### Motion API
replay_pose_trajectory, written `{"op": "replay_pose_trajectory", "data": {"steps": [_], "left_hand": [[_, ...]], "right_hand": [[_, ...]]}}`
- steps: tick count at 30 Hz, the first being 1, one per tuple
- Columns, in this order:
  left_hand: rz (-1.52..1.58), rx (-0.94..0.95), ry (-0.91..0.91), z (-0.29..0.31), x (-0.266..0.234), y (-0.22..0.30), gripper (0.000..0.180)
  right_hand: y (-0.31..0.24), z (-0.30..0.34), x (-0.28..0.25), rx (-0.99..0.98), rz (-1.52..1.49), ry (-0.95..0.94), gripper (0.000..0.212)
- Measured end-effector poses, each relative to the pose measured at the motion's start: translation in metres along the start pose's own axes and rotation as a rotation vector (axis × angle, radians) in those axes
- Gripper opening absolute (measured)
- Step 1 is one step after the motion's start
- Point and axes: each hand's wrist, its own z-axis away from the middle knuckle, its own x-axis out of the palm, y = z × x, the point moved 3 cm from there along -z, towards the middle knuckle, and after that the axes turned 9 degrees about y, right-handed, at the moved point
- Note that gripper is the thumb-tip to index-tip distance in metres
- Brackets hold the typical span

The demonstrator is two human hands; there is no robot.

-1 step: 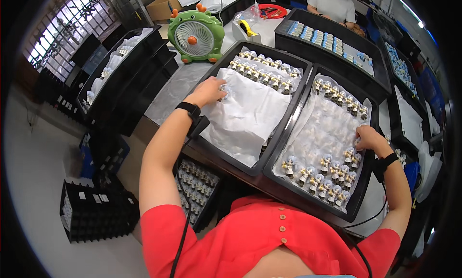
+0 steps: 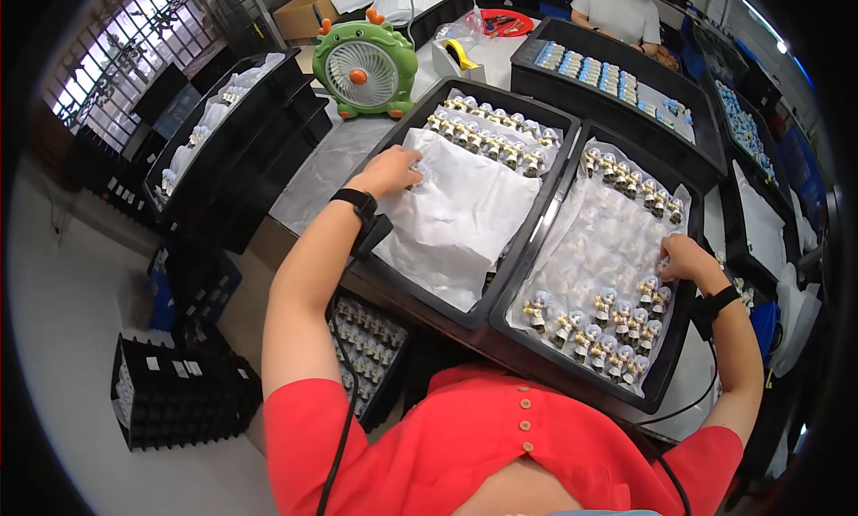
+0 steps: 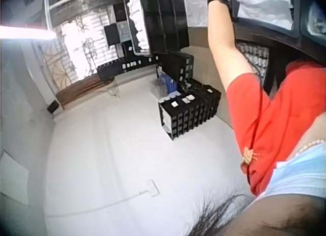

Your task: The person repeatedly picks up small cylindrical components from a tray, holds them between their fingers to inspect them, and places them back into the tray. The person also adjusts the white tissue paper lining the tray to organize the components.

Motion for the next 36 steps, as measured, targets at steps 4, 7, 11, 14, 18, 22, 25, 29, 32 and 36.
{"op": "replay_pose_trajectory", "data": {"steps": [4,7,11,14,18,22,25,29,32,36], "left_hand": [[-0.127,-0.038,-0.078,-0.010,0.004,0.005,0.040],[-0.189,-0.056,-0.137,-0.015,0.001,0.007,0.039],[-0.246,-0.053,-0.187,-0.020,-0.002,0.010,0.039],[-0.249,-0.059,-0.192,-0.021,0.004,0.006,0.040],[-0.239,-0.075,-0.201,-0.017,0.003,0.016,0.045],[-0.293,0.012,-0.188,-0.023,0.012,0.011,0.048],[-0.309,-0.005,-0.216,-0.023,0.009,0.013,0.048],[-0.209,-0.037,-0.104,-0.025,0.001,0.028,0.050],[-0.214,0.036,-0.027,-0.033,0.005,0.036,0.064],[-0.163,-0.042,-0.180,-0.041,0.009,0.045,0.071]], "right_hand": [[0.000,0.005,-0.001,0.005,-0.048,0.035,0.035],[0.000,0.004,-0.002,-0.002,-0.057,0.036,0.035],[0.000,0.003,-0.002,0.017,-0.061,0.021,0.037],[-0.001,0.001,-0.003,0.011,-0.060,0.018,0.037],[-0.006,0.004,-0.008,0.041,-0.061,0.004,0.038],[-0.018,0.000,-0.043,0.027,-0.095,-0.001,0.038],[-0.050,-0.003,-0.089,-0.049,-0.205,0.119,0.036],[-0.098,-0.005,-0.124,-0.188,-0.349,0.255,0.034],[-0.129,-0.007,-0.128,-0.292,-0.441,0.298,0.032],[-0.156,-0.009,-0.122,-0.365,-0.460,0.264,0.031]]}}
